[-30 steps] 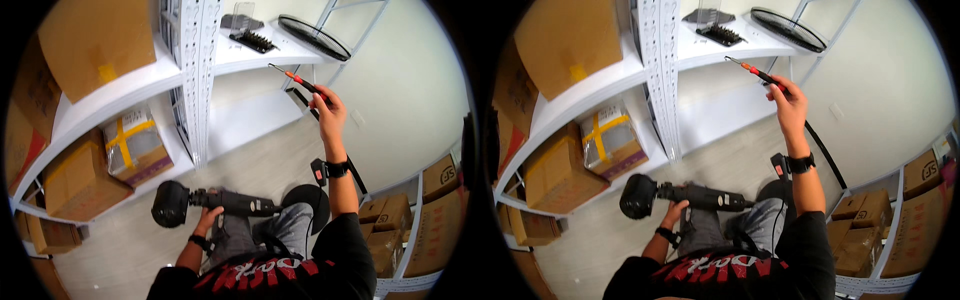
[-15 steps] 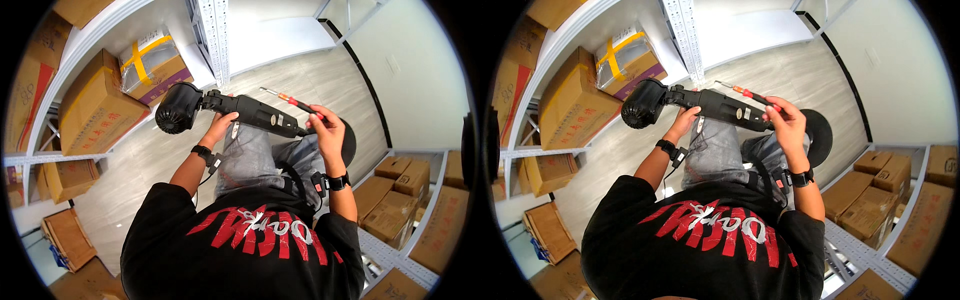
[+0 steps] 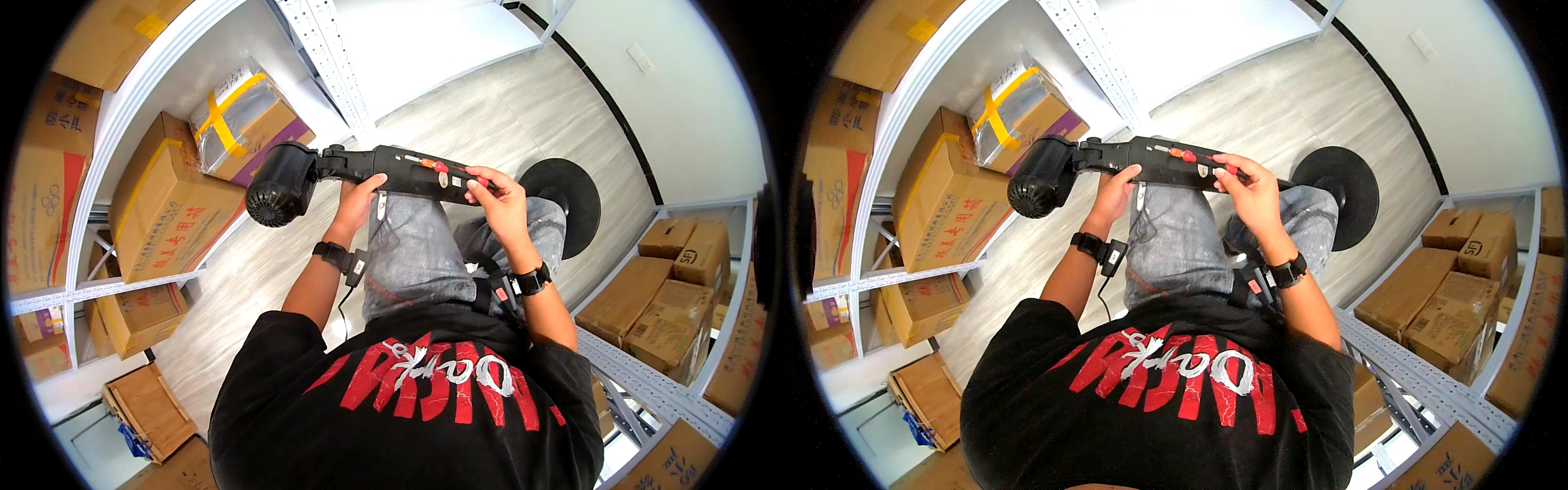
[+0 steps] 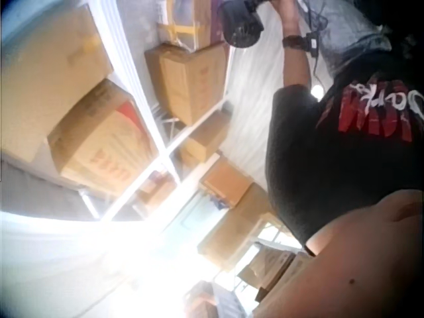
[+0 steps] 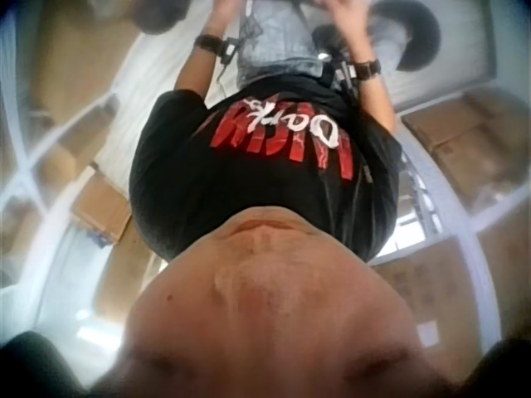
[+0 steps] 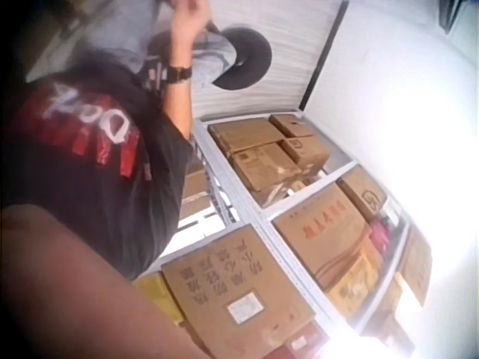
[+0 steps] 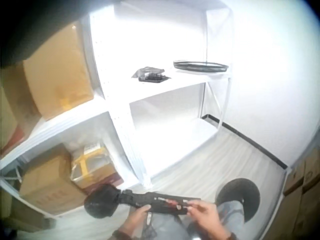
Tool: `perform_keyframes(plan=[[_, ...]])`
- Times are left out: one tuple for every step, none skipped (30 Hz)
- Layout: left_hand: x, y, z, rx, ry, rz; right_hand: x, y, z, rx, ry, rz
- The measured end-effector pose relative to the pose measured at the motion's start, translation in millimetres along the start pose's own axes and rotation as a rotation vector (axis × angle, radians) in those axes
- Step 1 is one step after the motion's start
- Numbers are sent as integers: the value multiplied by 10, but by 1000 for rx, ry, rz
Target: The person sits and uses a screwdriver to tighten screws on a handheld power tool held on their lap. They repeatedly reach for the screwdriver on a nearby shelf, adjust the tool, and continue tightening.
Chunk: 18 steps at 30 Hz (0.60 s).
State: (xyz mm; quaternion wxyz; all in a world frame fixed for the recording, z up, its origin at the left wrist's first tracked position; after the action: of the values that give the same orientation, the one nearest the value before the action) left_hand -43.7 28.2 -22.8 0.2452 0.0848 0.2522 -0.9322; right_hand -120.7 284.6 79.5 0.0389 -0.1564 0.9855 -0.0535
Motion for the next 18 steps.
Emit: perform_keyframes(plan=[[30, 23, 10, 20, 6, -13, 6, 17, 8, 10, -1, 8], [55, 45, 27, 32, -5, -33, 4, 30, 7, 10, -8, 7], [80, 66, 45, 43, -15, -53, 0, 41, -4, 11, -15, 8], [102, 69, 61, 52, -25, -78, -5, 63, -13, 9, -21, 11], [124, 84, 61, 53, -9, -97, -1, 75, -6, 12, -26, 16], [153, 110, 64, 70, -5, -101, 9, 89, -3, 8, -27, 22], [186, 135, 51, 85, 1, -104, 25, 113, -1, 2, -29, 28], [228, 172, 39, 101, 6, -107, 43, 141, 10, -5, -31, 34], [297, 234, 15, 171, -9, -125, 65, 173, 30, 18, -28, 41], [324, 208, 31, 155, 2, -130, 85, 212, 48, 15, -26, 60], [348, 175, 52, 139, 13, -135, 103, 250, 52, 12, -24, 78], [376, 144, 54, 124, 25, -139, 111, 286, 51, 10, -22, 97], [434, 134, 48, 118, 45, -147, 115, 299, 36, 20, -29, 111], [448, 139, 41, 108, 41, -155, 110, 310, 63, 22, -36, 115], [457, 147, 35, 97, 38, -163, 101, 320, 97, 24, -42, 118], [477, 144, 16, 81, 33, -174, 100, 341, 117, 21, -46, 123], [481, 152, 10, 56, 38, -210, 98, 350, 135, 23, -49, 127], [476, 171, -18, 56, 48, -185, 96, 349, 153, 25, -52, 131]])
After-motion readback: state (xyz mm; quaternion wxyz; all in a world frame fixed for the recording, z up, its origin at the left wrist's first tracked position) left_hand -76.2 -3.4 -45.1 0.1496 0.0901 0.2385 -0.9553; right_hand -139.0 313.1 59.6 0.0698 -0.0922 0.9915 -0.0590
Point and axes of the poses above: each hand's wrist, its own x-axis towards the middle knuckle, its own y-axis out of the back of the hand, z = x × y, the point moved 3 cm from there along x, towards the middle knuckle, and after that the axes turned 6 degrees about z, right-handed, at the moved point
